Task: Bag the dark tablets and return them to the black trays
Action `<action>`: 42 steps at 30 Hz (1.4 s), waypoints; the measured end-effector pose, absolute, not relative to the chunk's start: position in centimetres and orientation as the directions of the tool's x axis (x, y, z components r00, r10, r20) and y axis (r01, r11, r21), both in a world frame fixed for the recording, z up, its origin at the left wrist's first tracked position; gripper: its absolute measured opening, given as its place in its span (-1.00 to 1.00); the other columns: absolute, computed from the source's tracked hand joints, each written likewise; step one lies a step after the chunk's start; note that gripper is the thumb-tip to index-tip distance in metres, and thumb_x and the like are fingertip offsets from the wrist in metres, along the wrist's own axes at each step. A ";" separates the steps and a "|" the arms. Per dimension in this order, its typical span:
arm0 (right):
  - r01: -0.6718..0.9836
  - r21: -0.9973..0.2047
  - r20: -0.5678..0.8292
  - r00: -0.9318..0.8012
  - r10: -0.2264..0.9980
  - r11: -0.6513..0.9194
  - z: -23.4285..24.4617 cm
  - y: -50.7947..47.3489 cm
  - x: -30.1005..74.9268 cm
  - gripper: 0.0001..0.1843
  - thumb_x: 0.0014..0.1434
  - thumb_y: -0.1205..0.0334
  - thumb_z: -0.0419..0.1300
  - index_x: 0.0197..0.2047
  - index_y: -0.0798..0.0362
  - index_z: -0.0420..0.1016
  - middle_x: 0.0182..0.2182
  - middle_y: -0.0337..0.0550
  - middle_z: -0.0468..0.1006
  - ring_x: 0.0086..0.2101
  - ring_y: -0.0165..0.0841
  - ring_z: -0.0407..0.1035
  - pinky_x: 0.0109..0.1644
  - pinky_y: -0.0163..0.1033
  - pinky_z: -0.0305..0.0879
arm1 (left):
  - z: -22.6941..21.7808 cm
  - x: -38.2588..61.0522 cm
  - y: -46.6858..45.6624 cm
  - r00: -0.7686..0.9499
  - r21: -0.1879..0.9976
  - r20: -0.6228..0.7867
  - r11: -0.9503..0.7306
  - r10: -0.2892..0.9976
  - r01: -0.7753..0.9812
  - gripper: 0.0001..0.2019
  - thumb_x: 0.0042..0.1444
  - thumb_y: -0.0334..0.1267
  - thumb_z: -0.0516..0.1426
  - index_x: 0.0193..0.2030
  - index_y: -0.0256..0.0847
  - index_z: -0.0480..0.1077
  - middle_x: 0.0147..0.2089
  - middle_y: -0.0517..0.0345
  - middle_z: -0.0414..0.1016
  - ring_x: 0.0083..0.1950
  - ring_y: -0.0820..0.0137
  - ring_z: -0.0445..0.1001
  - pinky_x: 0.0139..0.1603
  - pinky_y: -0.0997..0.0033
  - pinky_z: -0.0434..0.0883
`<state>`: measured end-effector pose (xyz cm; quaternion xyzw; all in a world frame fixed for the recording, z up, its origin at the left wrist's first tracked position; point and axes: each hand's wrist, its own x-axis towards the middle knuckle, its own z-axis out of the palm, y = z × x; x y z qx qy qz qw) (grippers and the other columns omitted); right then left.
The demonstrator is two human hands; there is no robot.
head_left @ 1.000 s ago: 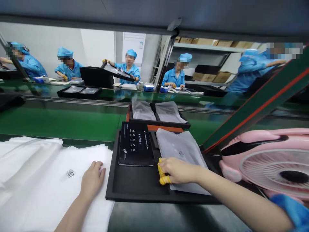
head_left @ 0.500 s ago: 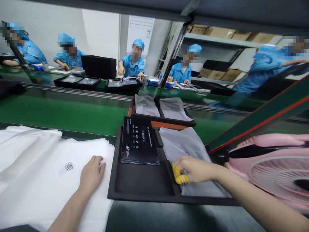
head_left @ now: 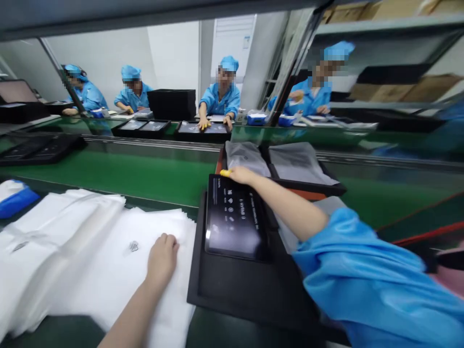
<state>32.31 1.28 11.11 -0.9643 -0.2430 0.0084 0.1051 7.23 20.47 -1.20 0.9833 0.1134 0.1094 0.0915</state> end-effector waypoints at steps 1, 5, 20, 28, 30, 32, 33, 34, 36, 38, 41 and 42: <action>0.464 -0.218 0.053 0.884 0.464 -0.859 12.3 1.0 32.2 -0.65 0.15 0.09 0.01 -0.28 0.17 0.50 -0.28 0.05 0.50 -0.23 -0.16 0.38 -0.19 -0.21 0.22 | -1.2 7.2 20.5 0.949 0.191 0.188 -0.958 0.252 0.216 -0.84 0.14 -0.35 -0.08 -0.38 -0.20 0.28 -0.33 0.06 0.33 -0.25 0.29 0.34 -0.24 0.34 0.27; 0.550 -0.244 0.140 0.835 0.532 -0.799 17.7 -1.2 29.9 -0.61 0.02 -0.05 0.14 -0.39 0.15 0.50 -0.42 -0.09 0.47 -0.26 -0.19 0.37 -0.21 -0.21 0.19 | -0.7 6.5 19.9 0.943 0.147 0.196 -0.959 0.268 0.242 -0.87 0.14 -0.25 -0.02 -0.31 -0.24 0.28 -0.27 0.03 0.32 -0.23 0.28 0.33 -0.22 0.32 0.27; 0.307 -0.948 0.311 0.830 -0.463 -0.087 11.9 -15.4 8.1 -0.47 -0.42 -0.06 0.37 -0.38 0.12 0.49 -0.51 -0.24 0.47 -0.41 -0.30 0.35 -0.31 -0.18 0.30 | 1.0 5.9 20.8 0.809 0.501 0.330 -0.816 0.487 0.287 -0.79 0.14 -0.33 -0.08 -0.49 -0.21 0.25 -0.46 0.13 0.34 -0.38 0.38 0.33 -0.32 0.45 0.20; 0.212 -0.810 -0.125 0.849 -0.514 0.546 7.1 -17.4 1.6 -0.46 -0.63 0.13 0.44 -0.44 0.06 0.46 -0.50 -0.20 0.50 -0.45 -0.25 0.41 -0.35 -0.11 0.42 | 6.5 1.1 16.0 0.766 0.740 0.430 -0.673 0.478 0.005 -0.74 0.12 -0.20 -0.09 -0.55 -0.18 0.16 -0.62 0.31 0.12 -0.53 0.49 0.18 -0.49 0.54 0.14; 0.229 -0.799 -0.117 0.848 -0.516 0.556 7.7 -17.7 0.5 -0.51 -0.57 0.13 0.43 -0.46 0.07 0.45 -0.50 -0.21 0.50 -0.47 -0.26 0.40 -0.36 -0.10 0.42 | 5.5 0.1 12.7 0.823 0.758 0.411 -0.649 0.393 -0.068 -0.72 0.13 -0.18 -0.08 -0.58 -0.18 0.11 -0.64 0.32 0.06 -0.55 0.50 0.14 -0.52 0.54 0.12; 0.241 -0.786 -0.105 0.856 -0.507 0.570 8.0 -17.9 -0.4 -0.53 -0.53 0.12 0.42 -0.44 0.07 0.44 -0.51 -0.23 0.49 -0.48 -0.27 0.41 -0.35 -0.09 0.42 | 3.2 -1.0 9.5 0.890 0.744 0.365 -0.661 0.273 -0.103 -0.72 0.13 -0.19 -0.07 -0.59 -0.17 0.11 -0.64 0.30 0.07 -0.55 0.50 0.15 -0.52 0.52 0.12; 0.244 -0.783 -0.099 0.860 -0.501 0.573 8.0 -18.1 -0.8 -0.52 -0.51 0.12 0.42 -0.43 0.06 0.44 -0.51 -0.24 0.49 -0.48 -0.27 0.41 -0.35 -0.09 0.43 | 1.8 -1.5 8.1 0.923 0.714 0.333 -0.690 0.192 -0.114 -0.73 0.13 -0.21 -0.07 -0.58 -0.17 0.13 -0.63 0.28 0.10 -0.54 0.48 0.17 -0.50 0.50 0.14; 0.243 -0.781 -0.096 0.864 -0.495 0.575 7.9 -18.2 -1.2 -0.52 -0.51 0.13 0.42 -0.42 0.06 0.44 -0.51 -0.25 0.49 -0.49 -0.28 0.41 -0.34 -0.09 0.43 | 0.5 -2.0 6.9 0.949 0.666 0.297 -0.735 0.108 -0.125 -0.75 0.13 -0.23 -0.06 -0.56 -0.17 0.15 -0.60 0.25 0.15 -0.53 0.47 0.21 -0.47 0.48 0.17; 0.248 -0.787 -0.085 0.864 -0.497 0.565 7.4 -18.4 -1.9 -0.49 -0.54 0.14 0.44 -0.42 0.06 0.44 -0.53 -0.27 0.49 -0.50 -0.28 0.41 -0.34 -0.08 0.43 | -1.6 -3.0 5.2 0.969 0.522 0.245 -0.837 -0.037 -0.164 -0.85 0.10 -0.27 -0.02 -0.48 -0.18 0.23 -0.48 0.16 0.27 -0.43 0.40 0.30 -0.38 0.43 0.23; 0.264 -0.803 -0.076 0.844 -0.531 0.535 6.6 -18.6 -2.6 -0.48 -0.60 0.14 0.45 -0.46 0.08 0.44 -0.58 -0.28 0.46 -0.54 -0.30 0.40 -0.36 -0.09 0.43 | -2.7 -3.7 4.4 0.964 0.363 0.236 -0.909 -0.121 -0.203 -0.94 0.04 -0.29 0.03 -0.39 -0.20 0.27 -0.33 0.05 0.33 -0.29 0.30 0.35 -0.27 0.34 0.27; 0.260 -0.830 -0.076 0.824 -0.562 0.494 5.1 -18.8 -3.4 -0.49 -0.64 0.13 0.45 -0.51 0.10 0.44 -0.60 -0.28 0.46 -0.57 -0.35 0.37 -0.40 -0.14 0.42 | -2.8 -3.7 4.5 0.961 0.287 0.241 -0.935 -0.139 -0.207 -0.92 0.04 -0.33 0.01 -0.34 -0.24 0.30 -0.27 -0.04 0.35 -0.21 0.21 0.36 -0.20 0.26 0.28; 0.250 -0.838 -0.075 0.828 -0.556 0.486 4.6 -18.9 -3.6 -0.50 -0.63 0.14 0.45 -0.51 0.09 0.44 -0.59 -0.28 0.48 -0.56 -0.36 0.36 -0.41 -0.16 0.42 | -2.6 -3.4 4.8 0.968 0.321 0.232 -0.932 -0.098 -0.171 -0.91 0.04 -0.35 -0.01 -0.35 -0.24 0.31 -0.29 -0.04 0.37 -0.22 0.21 0.37 -0.20 0.26 0.28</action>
